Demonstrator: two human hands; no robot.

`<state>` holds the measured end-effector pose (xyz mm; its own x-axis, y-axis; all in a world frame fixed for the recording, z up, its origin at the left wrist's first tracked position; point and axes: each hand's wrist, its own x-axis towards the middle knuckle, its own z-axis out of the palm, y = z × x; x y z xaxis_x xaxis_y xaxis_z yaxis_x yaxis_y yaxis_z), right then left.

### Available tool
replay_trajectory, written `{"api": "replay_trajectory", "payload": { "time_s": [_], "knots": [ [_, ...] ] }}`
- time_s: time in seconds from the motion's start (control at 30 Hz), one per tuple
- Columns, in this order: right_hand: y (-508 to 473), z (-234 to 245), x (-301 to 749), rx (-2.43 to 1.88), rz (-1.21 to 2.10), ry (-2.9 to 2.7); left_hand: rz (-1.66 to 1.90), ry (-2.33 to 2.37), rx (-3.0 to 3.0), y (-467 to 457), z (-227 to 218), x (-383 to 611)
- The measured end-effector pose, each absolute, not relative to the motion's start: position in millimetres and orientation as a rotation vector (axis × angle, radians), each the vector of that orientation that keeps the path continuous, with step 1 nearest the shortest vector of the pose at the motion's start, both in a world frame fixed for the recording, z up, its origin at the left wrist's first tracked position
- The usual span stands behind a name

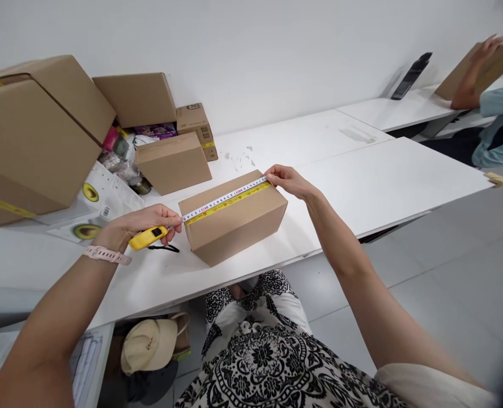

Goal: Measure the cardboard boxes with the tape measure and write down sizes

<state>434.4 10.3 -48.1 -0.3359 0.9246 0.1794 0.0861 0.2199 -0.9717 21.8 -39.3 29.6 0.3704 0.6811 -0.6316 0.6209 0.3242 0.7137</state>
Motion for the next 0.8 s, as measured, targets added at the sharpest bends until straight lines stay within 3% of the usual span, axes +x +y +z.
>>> {"api": "replay_trajectory", "payload": {
  "time_s": [0.8],
  "knots": [
    [-10,-63,435,-1.017,1.193,-1.489,0.041,1.142,1.373,-34,19,15]
  ]
}}
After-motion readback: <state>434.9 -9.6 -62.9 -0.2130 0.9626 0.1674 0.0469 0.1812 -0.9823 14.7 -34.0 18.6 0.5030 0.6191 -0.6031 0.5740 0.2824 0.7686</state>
